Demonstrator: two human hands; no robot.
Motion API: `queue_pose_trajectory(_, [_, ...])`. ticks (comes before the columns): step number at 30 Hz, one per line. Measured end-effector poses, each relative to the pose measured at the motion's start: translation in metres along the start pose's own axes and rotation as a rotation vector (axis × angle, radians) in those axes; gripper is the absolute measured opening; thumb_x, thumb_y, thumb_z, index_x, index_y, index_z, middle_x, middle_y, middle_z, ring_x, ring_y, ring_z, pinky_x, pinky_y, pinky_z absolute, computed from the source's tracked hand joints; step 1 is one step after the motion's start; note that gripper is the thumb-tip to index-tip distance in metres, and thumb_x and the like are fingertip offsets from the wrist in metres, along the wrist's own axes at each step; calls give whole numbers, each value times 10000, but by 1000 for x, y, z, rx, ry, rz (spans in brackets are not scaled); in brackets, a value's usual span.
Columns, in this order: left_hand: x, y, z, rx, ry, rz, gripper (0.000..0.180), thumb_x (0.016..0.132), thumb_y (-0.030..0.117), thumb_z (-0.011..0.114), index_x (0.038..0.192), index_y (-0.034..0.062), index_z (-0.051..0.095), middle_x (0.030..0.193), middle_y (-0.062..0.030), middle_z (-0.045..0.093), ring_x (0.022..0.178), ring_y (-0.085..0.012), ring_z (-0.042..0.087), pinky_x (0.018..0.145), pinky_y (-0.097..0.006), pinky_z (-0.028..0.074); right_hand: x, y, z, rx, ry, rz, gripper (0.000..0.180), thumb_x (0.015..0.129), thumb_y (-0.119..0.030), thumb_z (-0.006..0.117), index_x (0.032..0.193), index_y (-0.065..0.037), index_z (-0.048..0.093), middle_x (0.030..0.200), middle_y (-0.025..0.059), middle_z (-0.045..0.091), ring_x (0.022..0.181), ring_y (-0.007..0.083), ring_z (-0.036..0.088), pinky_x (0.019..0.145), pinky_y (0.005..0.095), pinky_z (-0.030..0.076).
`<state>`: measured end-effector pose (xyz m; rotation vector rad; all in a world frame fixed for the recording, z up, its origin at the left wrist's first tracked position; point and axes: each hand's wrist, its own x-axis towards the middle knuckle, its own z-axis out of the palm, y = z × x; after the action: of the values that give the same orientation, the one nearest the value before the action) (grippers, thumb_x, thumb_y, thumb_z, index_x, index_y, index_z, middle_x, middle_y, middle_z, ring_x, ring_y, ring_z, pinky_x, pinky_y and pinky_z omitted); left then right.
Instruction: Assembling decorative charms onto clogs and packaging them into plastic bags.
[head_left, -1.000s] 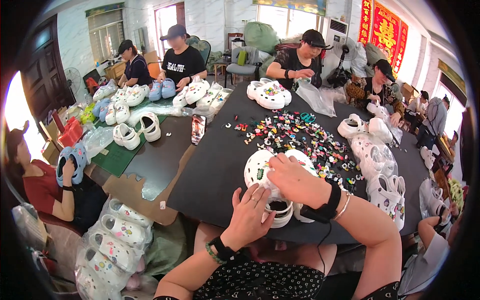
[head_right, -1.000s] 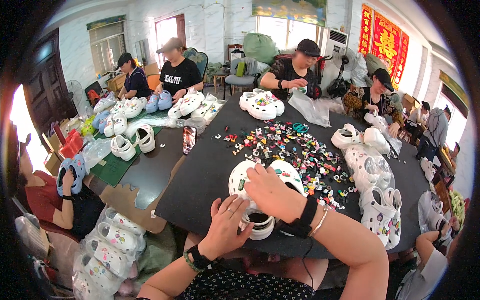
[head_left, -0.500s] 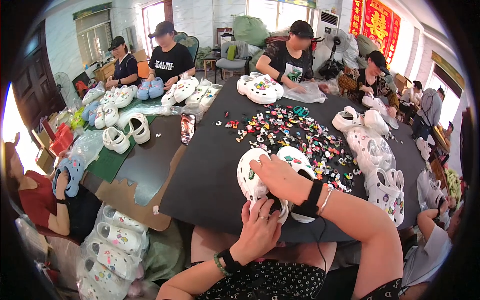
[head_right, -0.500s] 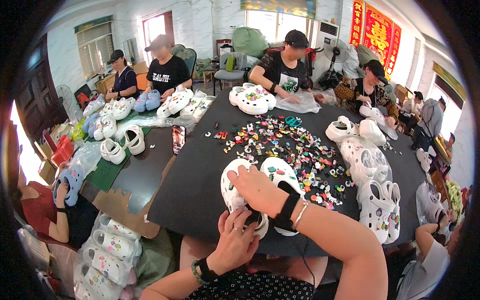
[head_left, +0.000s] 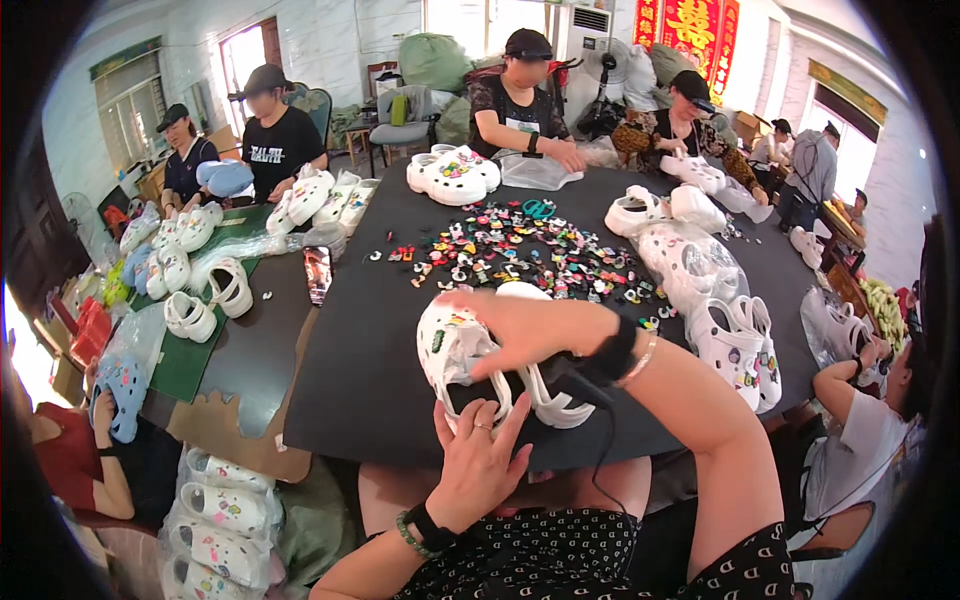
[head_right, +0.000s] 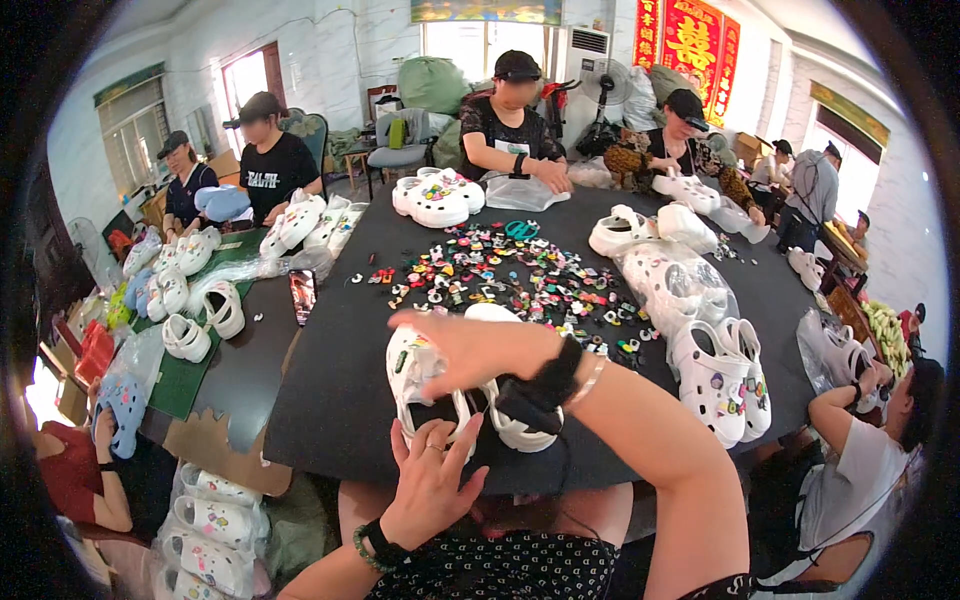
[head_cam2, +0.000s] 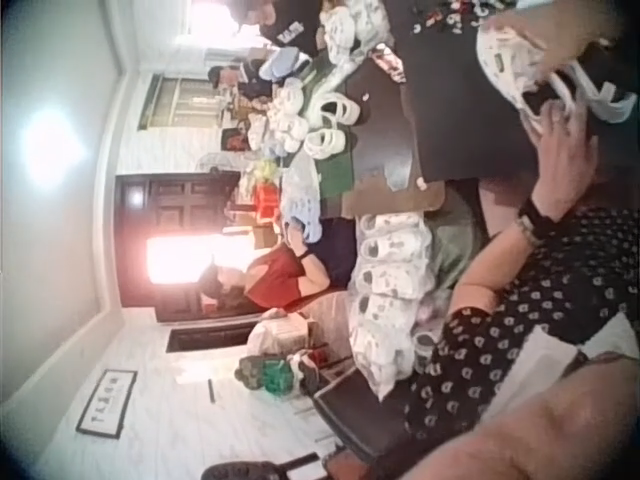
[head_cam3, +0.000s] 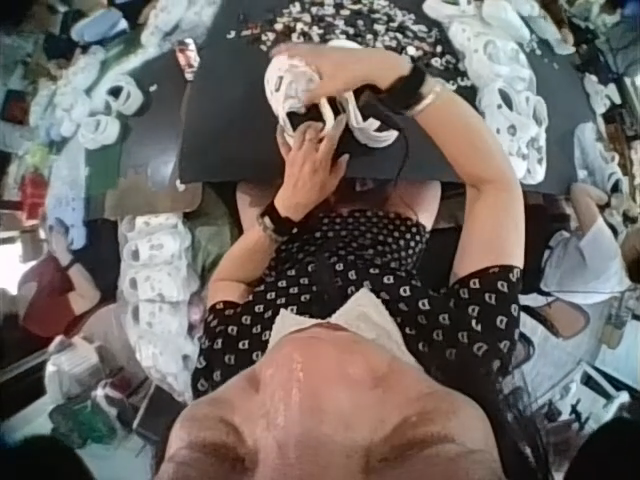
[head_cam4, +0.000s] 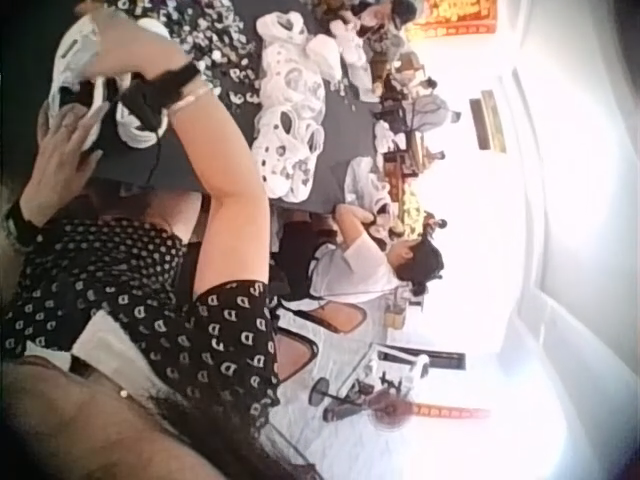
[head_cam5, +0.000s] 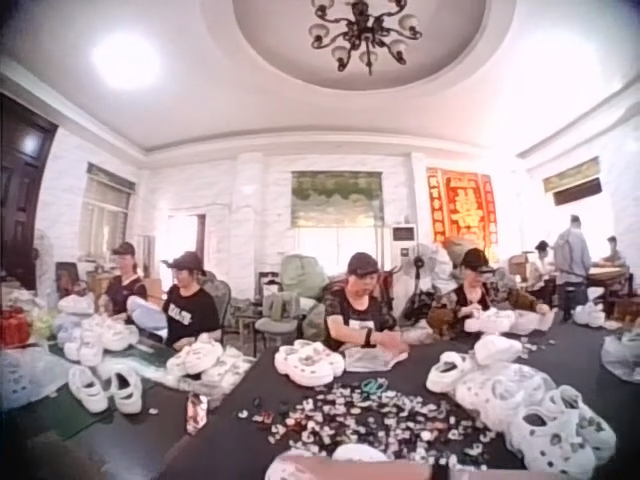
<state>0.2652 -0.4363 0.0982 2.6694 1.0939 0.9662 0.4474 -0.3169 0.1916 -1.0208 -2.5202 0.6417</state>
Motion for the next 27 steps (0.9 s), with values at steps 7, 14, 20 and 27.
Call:
queue_pose_trajectory(7, [18,7,-1,40,-76,11,710,801,314,756,1445,208,477,1092,-132,521,1076,-304,505,1033,-610,261,-108,50,-24,-285,418,599,407,911,-383,671,957,19,622,770,180,647,778,327,671,699,408,511])
queue_pose_trajectory(14, [31,-10,34,132,-54,66,496,781,223,744,1260,186,619,996,-111,531,979,-302,514,919,-509,350,-130,32,32,331,223,961,582,999,-531,454,1025,35,589,915,244,682,907,398,666,792,462,509])
queue_pose_trajectory(20, [33,-32,13,38,18,169,242,701,87,657,896,191,757,950,-94,539,965,-305,531,868,-459,381,-134,15,60,229,382,786,469,1027,-434,466,1086,27,525,869,209,671,795,324,694,708,405,553])
queue_pose_trajectory(27, [25,-97,-56,201,-7,187,80,712,104,655,713,145,723,877,-92,604,952,-297,571,955,-506,359,-96,-34,135,1157,368,538,587,998,-370,574,1272,78,311,941,225,671,838,256,704,742,352,589])
